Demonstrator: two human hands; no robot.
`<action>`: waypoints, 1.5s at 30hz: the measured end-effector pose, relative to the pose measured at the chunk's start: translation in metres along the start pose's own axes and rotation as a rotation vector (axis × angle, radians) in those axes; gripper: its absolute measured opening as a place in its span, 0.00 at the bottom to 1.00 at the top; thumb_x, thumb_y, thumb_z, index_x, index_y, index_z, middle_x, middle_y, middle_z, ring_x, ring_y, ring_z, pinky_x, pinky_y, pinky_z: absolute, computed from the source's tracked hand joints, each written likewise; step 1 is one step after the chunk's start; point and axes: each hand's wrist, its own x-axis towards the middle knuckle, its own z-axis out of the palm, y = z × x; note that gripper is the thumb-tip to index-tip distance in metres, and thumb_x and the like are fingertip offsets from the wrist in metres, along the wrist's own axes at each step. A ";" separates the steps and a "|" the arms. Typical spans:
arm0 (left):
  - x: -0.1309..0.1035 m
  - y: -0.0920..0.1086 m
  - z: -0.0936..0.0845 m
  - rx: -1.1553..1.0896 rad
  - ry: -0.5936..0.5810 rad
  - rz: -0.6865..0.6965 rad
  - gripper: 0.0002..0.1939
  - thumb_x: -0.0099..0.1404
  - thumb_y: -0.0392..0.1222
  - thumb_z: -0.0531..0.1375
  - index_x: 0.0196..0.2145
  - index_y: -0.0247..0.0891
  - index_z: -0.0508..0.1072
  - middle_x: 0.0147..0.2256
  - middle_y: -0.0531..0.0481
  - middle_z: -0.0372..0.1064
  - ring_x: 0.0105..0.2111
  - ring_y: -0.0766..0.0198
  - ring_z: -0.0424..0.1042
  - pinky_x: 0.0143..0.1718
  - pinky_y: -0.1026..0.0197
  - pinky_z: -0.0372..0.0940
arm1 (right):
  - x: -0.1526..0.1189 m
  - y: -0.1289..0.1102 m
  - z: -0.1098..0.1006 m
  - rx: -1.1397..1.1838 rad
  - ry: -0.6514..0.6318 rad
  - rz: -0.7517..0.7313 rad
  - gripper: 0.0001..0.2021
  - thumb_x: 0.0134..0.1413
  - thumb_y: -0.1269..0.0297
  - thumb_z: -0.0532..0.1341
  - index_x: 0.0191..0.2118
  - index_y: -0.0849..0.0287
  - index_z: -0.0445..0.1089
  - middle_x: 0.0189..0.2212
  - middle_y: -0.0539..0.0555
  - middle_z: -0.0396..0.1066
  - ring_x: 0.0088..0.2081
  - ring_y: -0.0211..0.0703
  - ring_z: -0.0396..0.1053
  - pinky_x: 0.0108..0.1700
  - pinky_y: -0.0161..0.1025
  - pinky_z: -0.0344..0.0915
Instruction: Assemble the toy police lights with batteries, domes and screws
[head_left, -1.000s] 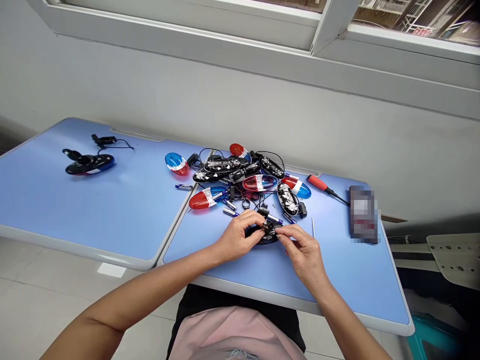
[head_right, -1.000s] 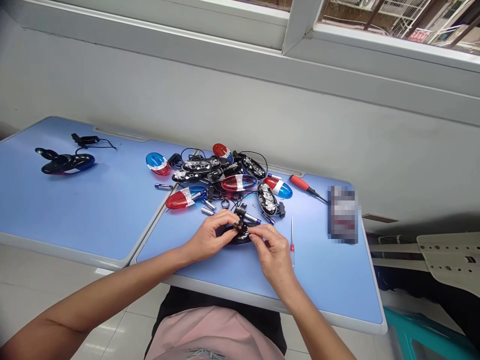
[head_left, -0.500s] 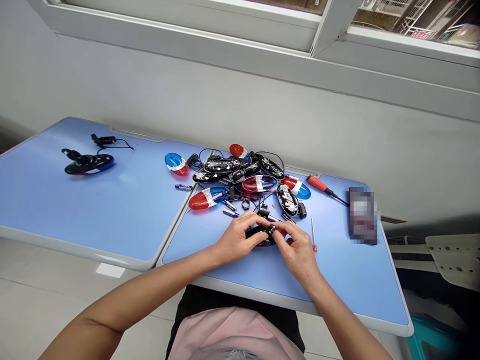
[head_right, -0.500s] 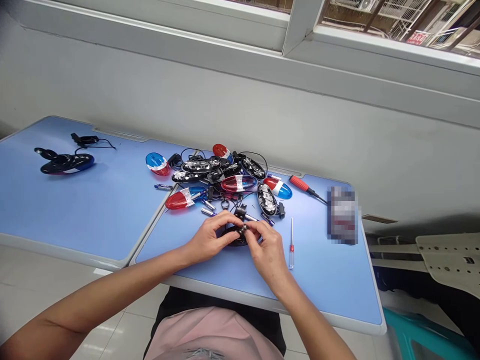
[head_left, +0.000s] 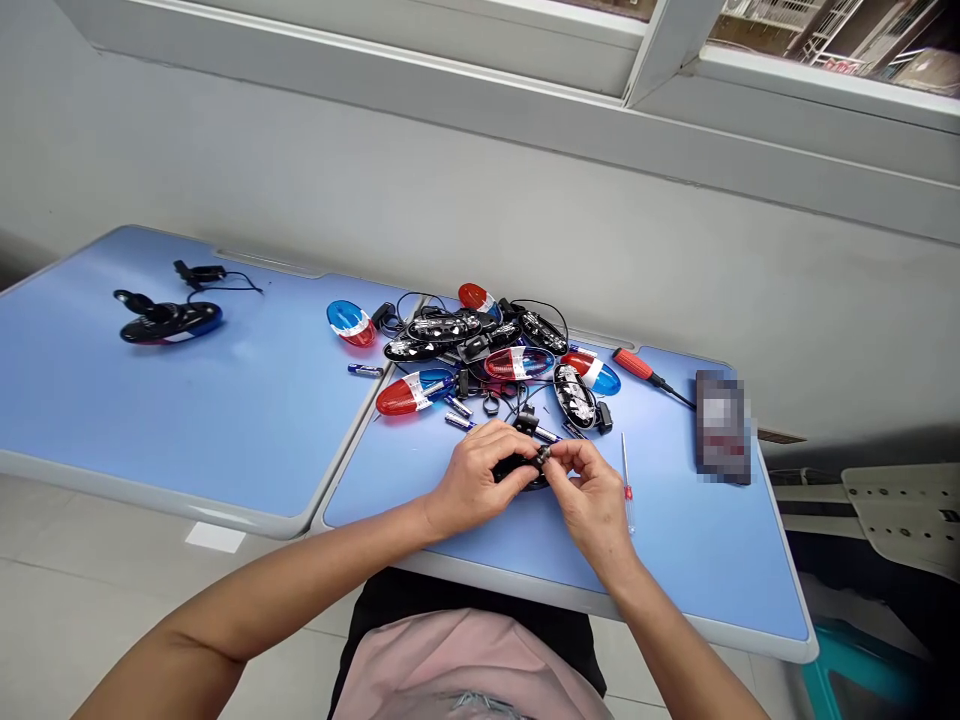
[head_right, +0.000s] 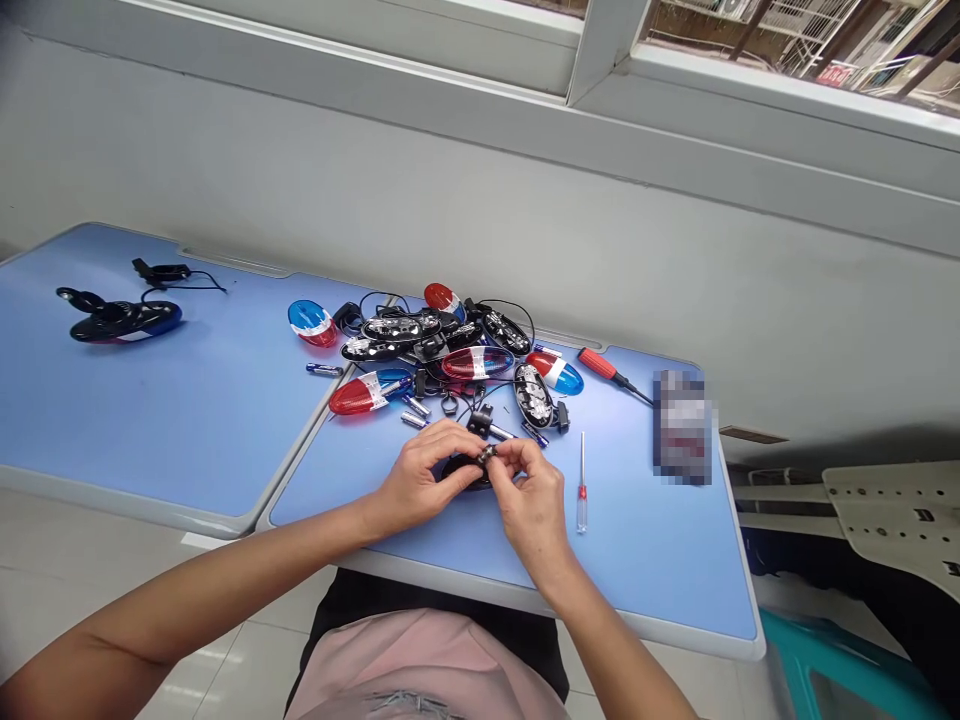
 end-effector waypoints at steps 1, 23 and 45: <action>0.000 0.000 0.000 0.008 -0.009 0.005 0.05 0.62 0.37 0.65 0.38 0.40 0.75 0.38 0.46 0.77 0.39 0.57 0.72 0.43 0.53 0.65 | 0.000 0.000 0.000 -0.011 -0.003 0.001 0.06 0.54 0.60 0.62 0.32 0.57 0.71 0.26 0.49 0.71 0.26 0.36 0.65 0.26 0.33 0.62; 0.020 -0.004 -0.010 -0.167 -0.129 -0.280 0.14 0.65 0.41 0.62 0.48 0.38 0.78 0.35 0.48 0.79 0.35 0.60 0.75 0.42 0.59 0.67 | -0.001 0.007 -0.006 -0.128 0.169 -0.367 0.06 0.60 0.66 0.61 0.39 0.52 0.76 0.36 0.53 0.77 0.38 0.45 0.74 0.38 0.43 0.71; 0.031 -0.010 -0.008 -0.394 -0.115 -0.535 0.17 0.63 0.48 0.61 0.43 0.32 0.76 0.28 0.50 0.74 0.27 0.65 0.69 0.29 0.65 0.64 | 0.054 -0.027 -0.028 -0.829 -0.154 -1.184 0.18 0.60 0.81 0.52 0.47 0.56 0.73 0.32 0.48 0.79 0.35 0.37 0.71 0.33 0.33 0.63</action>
